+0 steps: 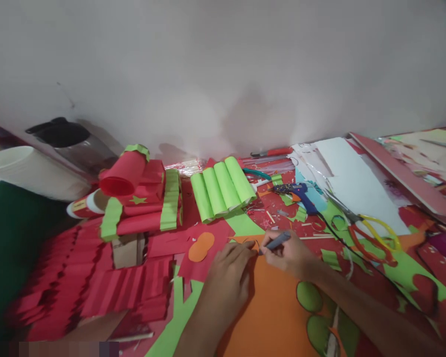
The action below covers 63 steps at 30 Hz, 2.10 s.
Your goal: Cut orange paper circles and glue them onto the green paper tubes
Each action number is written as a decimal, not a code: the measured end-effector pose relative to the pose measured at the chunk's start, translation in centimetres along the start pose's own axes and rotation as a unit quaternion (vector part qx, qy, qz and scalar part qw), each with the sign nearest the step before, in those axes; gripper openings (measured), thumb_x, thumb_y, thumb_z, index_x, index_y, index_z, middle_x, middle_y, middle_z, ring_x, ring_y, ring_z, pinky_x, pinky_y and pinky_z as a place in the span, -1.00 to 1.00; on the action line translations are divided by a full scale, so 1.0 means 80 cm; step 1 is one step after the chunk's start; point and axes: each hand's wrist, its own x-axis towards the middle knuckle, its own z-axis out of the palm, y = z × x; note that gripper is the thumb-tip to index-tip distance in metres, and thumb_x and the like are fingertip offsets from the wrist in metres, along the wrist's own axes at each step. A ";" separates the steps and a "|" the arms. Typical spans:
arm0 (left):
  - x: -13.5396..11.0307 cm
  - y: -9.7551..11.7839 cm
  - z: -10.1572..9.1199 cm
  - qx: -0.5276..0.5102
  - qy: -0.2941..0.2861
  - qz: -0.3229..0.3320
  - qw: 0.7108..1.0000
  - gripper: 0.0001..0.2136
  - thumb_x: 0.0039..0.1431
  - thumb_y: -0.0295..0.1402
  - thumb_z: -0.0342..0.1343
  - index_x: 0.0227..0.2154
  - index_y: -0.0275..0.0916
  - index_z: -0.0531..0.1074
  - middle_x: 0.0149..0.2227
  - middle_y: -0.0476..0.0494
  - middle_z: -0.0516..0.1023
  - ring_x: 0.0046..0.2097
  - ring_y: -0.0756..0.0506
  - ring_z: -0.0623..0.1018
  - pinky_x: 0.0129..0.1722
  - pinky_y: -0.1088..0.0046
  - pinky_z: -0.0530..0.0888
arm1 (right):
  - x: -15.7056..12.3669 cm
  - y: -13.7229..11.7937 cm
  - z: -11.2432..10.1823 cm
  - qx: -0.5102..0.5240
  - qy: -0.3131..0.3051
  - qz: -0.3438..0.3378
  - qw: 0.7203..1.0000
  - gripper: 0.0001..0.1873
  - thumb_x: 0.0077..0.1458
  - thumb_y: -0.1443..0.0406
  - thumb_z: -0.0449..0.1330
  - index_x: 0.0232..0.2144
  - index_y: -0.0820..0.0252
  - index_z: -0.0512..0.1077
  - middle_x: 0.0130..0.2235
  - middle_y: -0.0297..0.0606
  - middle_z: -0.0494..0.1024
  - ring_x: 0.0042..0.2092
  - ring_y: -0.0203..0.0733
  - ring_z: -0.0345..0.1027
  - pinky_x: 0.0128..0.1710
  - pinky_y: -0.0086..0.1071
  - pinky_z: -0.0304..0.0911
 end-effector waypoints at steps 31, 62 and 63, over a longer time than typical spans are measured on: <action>0.003 0.007 -0.015 -0.031 -0.015 -0.030 0.999 -0.51 0.10 -0.71 -0.07 -0.02 -0.13 0.51 0.13 -0.09 0.54 0.11 -0.14 0.50 0.08 0.20 0.51 | 0.001 -0.001 0.001 -0.019 -0.005 -0.031 0.999 -0.90 0.09 0.29 0.22 -0.43 0.19 0.49 -0.56 -0.43 0.41 -0.54 -0.37 0.15 -0.57 -0.51 0.01; 0.002 0.008 -0.012 -0.044 0.014 -0.060 0.997 -0.57 -0.04 -0.71 -0.11 -0.16 -0.15 0.37 -0.11 -0.15 0.58 -0.06 -0.15 0.55 -0.12 0.33 0.51 | 0.002 -0.003 0.002 -0.023 -0.007 -0.065 0.998 -0.91 0.07 0.30 0.26 -0.40 0.16 0.58 -0.46 -0.34 0.57 -0.48 -0.32 0.32 -0.52 -0.49 0.16; 0.002 0.009 -0.012 -0.042 0.015 -0.060 0.997 -0.57 -0.05 -0.71 -0.11 -0.16 -0.15 0.37 -0.11 -0.15 0.58 -0.06 -0.15 0.56 -0.13 0.34 0.51 | 0.002 -0.003 0.002 -0.023 -0.006 -0.066 0.998 -0.91 0.07 0.31 0.25 -0.40 0.16 0.58 -0.46 -0.34 0.57 -0.48 -0.32 0.33 -0.51 -0.49 0.17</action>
